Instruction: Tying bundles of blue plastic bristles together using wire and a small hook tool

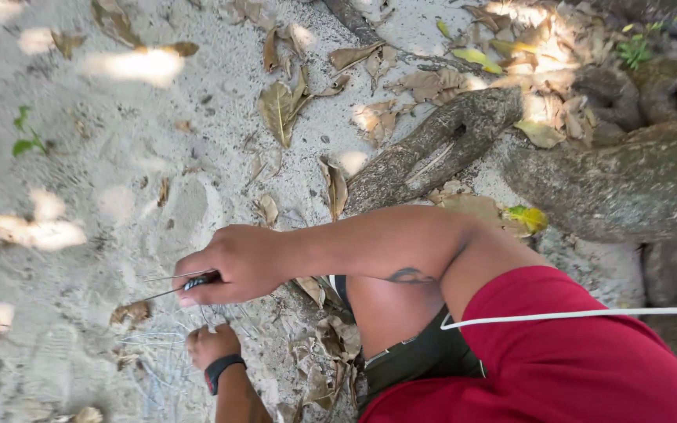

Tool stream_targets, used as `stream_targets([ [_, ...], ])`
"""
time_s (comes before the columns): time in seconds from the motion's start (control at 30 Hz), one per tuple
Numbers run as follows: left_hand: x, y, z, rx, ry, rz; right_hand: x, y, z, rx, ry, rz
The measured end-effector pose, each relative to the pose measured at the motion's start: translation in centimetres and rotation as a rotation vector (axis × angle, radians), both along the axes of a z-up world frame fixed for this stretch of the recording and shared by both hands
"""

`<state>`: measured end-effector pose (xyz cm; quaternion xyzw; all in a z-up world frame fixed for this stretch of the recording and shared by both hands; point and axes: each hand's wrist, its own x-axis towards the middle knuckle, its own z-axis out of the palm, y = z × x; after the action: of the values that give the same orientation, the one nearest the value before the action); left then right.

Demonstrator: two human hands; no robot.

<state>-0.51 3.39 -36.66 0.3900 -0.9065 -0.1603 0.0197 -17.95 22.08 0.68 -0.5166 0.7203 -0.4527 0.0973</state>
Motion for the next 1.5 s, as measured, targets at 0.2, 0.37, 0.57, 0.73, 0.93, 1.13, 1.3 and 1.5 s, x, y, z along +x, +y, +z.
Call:
stream_targets([
  [0.2,-0.6,-10.8,9.0,-0.175,0.014,-0.338,-0.5,-1.1,-1.9,0.111,0.018,0.090],
  [0.37,1.7,-16.9,20.2,-0.395,-0.258,-0.529,-0.6,-1.0,-4.5,-0.061,-0.009,0.028],
  [0.57,3.4,-5.4,35.8,0.113,0.510,0.044,-0.1,0.2,-2.2,0.130,0.172,0.081],
  [0.73,3.7,-3.3,38.0,0.212,0.713,-0.153,0.5,0.4,-1.7,0.302,0.100,0.047],
  [0.93,3.7,-3.2,36.3,0.483,0.654,-0.240,1.6,0.1,-2.5,0.355,0.116,0.064],
  [1.13,3.6,-0.6,37.7,0.522,0.566,-0.369,2.7,0.3,-1.7,0.370,0.164,0.112],
  [1.3,3.5,0.4,38.1,0.356,0.450,-0.580,4.2,1.2,2.7,0.260,0.059,0.181],
  [1.5,2.9,-2.0,32.2,0.213,-0.090,-0.520,3.8,0.8,0.2,0.047,0.003,0.253],
])
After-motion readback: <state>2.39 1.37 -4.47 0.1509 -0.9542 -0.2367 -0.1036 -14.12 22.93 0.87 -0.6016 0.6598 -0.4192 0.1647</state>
